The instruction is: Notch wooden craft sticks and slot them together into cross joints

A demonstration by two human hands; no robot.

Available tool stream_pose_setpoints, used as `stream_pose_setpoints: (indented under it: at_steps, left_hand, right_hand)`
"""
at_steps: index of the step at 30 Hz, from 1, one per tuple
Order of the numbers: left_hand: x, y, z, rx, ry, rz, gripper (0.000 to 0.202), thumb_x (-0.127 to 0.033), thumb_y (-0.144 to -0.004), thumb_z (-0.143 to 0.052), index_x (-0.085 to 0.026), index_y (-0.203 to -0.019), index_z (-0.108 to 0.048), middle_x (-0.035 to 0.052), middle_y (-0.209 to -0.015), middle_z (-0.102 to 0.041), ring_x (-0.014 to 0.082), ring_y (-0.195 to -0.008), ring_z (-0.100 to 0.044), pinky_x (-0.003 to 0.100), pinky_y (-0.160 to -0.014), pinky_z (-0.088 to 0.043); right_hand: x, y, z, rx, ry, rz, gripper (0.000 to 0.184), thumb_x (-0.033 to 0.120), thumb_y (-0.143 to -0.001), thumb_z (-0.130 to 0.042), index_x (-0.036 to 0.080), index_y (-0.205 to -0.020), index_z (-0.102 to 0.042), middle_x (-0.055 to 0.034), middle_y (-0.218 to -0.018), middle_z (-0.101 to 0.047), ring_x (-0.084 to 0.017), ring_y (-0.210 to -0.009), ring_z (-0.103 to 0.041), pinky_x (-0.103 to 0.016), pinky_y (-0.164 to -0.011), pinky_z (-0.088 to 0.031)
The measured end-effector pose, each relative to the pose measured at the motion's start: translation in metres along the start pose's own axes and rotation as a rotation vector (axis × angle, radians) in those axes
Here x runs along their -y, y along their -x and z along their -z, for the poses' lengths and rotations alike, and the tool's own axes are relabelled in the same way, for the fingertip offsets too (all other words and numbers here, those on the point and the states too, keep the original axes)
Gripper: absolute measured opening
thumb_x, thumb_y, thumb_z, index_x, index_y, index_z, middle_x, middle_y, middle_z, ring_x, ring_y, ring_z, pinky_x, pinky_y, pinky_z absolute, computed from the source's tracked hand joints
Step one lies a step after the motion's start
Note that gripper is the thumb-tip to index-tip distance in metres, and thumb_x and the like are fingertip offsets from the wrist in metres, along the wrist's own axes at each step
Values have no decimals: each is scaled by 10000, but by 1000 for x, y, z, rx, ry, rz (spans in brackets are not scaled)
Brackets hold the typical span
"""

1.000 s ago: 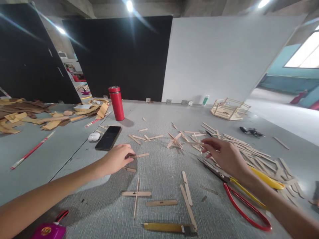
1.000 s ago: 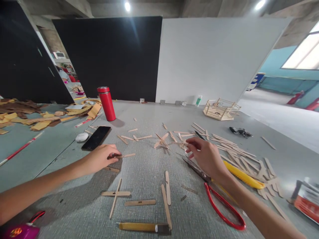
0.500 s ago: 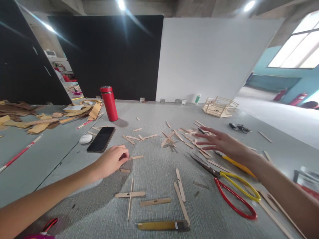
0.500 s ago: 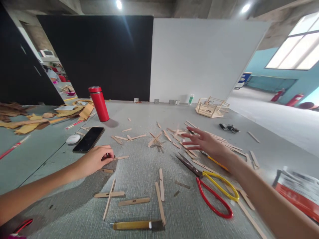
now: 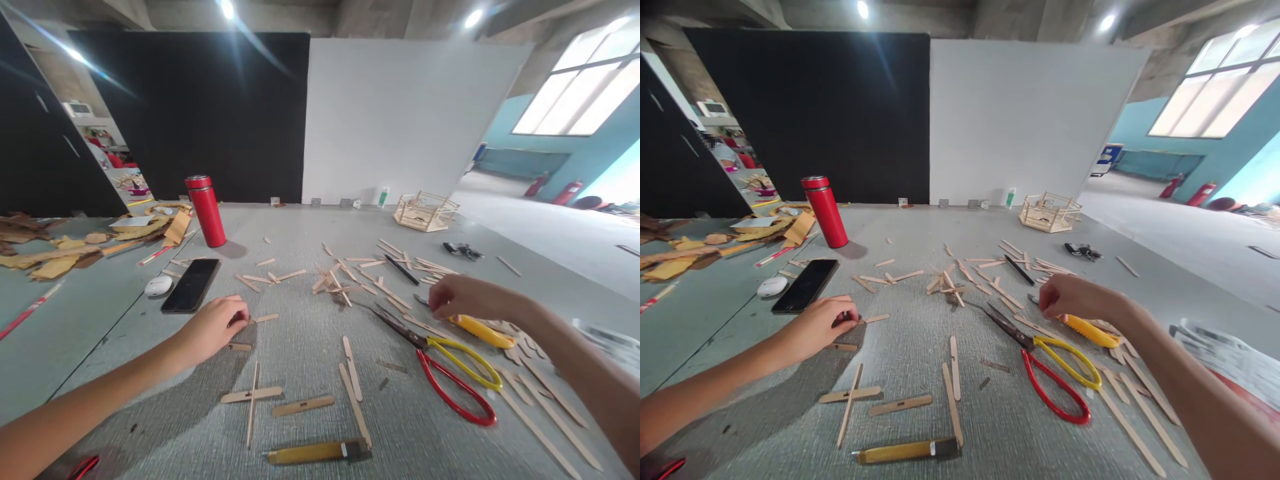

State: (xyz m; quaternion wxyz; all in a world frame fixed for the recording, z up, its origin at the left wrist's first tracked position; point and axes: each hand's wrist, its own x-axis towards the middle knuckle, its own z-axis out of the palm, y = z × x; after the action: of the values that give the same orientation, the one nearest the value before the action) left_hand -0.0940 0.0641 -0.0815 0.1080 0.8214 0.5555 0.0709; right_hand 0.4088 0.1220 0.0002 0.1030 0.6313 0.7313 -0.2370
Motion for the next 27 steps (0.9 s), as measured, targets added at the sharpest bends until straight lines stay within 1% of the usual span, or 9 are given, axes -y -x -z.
stream_pose_setpoints:
  at_steps: [2, 4, 9, 13, 16, 19, 23, 25, 27]
  left_hand:
    - [0, 0, 0, 0, -3, 3, 247, -324, -1009, -630, -158, -1190, -654, 81, -1162, -687, 206, -960, -694, 400, -837, -602]
    - [-1, 0, 0, -1, -5, 6, 248, -324, -1008, -631, -158, -1190, -654, 81, -1164, -687, 207, -963, -694, 402, -839, -602]
    - [-2, 0, 1, -1, 1, 12, 245, -324, -1008, -631, -156, -1186, -655, 80, -1157, -689, 206, -957, -694, 401, -837, -602]
    - [-2, 0, 2, 1, 7, 11, 251, -324, -1007, -633, -153, -1190, -652, 80, -1154, -688, 205, -952, -695, 398, -829, -604]
    - [-1, 0, 1, 1, 10, 9, 252, -324, -1007, -633, -155, -1193, -652, 81, -1162, -687, 208, -961, -694, 403, -837, -602]
    - [-1, 0, 0, -2, 13, 7, 253, -325, -1007, -633, -156, -1195, -652, 82, -1167, -686, 209, -966, -694, 406, -841, -602]
    - [-2, 0, 0, -8, 14, 4, 251, -324, -1007, -633, -154, -1190, -653, 81, -1159, -688, 208, -961, -695, 404, -839, -602]
    - [-3, 0, 1, -9, 16, 2, 246, -323, -1007, -633, -152, -1183, -655, 78, -1147, -690, 205, -950, -696, 400, -831, -603]
    - [-5, 0, 2, -10, 20, -1, 241, -321, -1007, -634, -150, -1174, -657, 75, -1133, -693, 201, -938, -697, 395, -823, -604]
  right_hand:
    - [2, -1, -4, 30, 29, -3, 243, 340, -1009, -641, 182, -1190, -675, -69, -1192, -703, -210, -957, -708, -398, -825, -606]
    - [4, -5, -8, 13, 53, -2, 251, 343, -1010, -639, 182, -1201, -670, -72, -1194, -701, -210, -956, -709, -398, -821, -607]
    - [13, -27, -20, -159, 109, 35, 291, 348, -1003, -647, 185, -1244, -652, -85, -1264, -675, -240, -1044, -692, -446, -885, -589]
    - [19, -40, -31, -217, 133, 47, 291, 338, -1003, -649, 186, -1251, -650, -86, -1267, -674, -239, -1044, -693, -445, -882, -591]
    - [17, -43, -35, -233, 142, 38, 303, 337, -1001, -654, 177, -1259, -642, -86, -1248, -679, -233, -1018, -700, -437, -858, -599]
    - [12, -43, -34, -265, 159, 43, 302, 336, -1000, -655, 178, -1256, -643, -86, -1250, -679, -233, -1022, -699, -439, -863, -598]
    - [8, -43, -34, -375, 171, 51, 284, 331, -1006, -646, 192, -1254, -648, -89, -1269, -674, -229, -1029, -695, -435, -873, -595]
    - [12, -43, -37, -457, 159, 100, 284, 329, -1007, -643, 194, -1258, -647, -94, -1282, -668, -232, -1043, -691, -440, -885, -591]
    - [22, -42, -42, -517, 139, 222, 292, 327, -1009, -639, 203, -1273, -643, -99, -1322, -652, -245, -1092, -678, -461, -924, -576]
